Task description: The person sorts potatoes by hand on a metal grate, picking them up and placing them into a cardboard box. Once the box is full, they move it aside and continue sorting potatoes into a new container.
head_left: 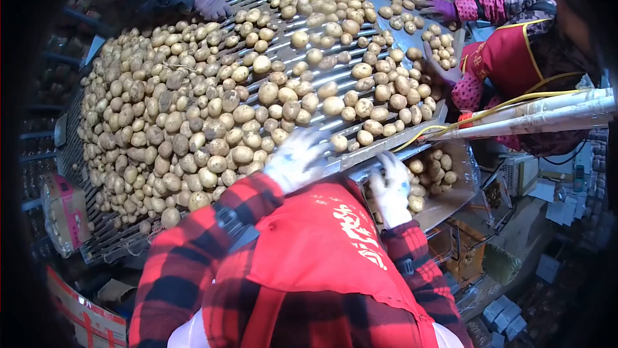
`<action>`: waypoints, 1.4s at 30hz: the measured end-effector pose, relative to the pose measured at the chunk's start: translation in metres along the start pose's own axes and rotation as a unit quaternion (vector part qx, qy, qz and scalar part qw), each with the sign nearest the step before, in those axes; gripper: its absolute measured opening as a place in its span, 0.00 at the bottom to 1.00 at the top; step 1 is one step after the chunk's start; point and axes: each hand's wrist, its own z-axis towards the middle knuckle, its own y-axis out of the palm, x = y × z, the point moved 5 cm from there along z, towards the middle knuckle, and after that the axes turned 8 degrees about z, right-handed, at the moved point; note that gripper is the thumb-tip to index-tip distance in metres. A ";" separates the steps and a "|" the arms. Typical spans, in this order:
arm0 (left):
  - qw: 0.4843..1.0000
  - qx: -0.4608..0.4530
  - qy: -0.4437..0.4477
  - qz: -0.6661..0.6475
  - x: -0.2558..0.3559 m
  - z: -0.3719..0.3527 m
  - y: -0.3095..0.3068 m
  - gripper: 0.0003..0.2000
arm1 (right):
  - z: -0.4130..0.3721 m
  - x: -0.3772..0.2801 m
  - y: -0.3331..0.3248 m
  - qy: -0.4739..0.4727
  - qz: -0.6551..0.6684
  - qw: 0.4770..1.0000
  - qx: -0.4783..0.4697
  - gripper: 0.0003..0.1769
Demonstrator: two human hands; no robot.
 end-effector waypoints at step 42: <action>0.856 0.149 -0.405 0.284 -0.072 -0.193 -0.099 0.25 | 0.038 -0.223 0.255 -0.373 -0.055 0.871 -0.315 0.18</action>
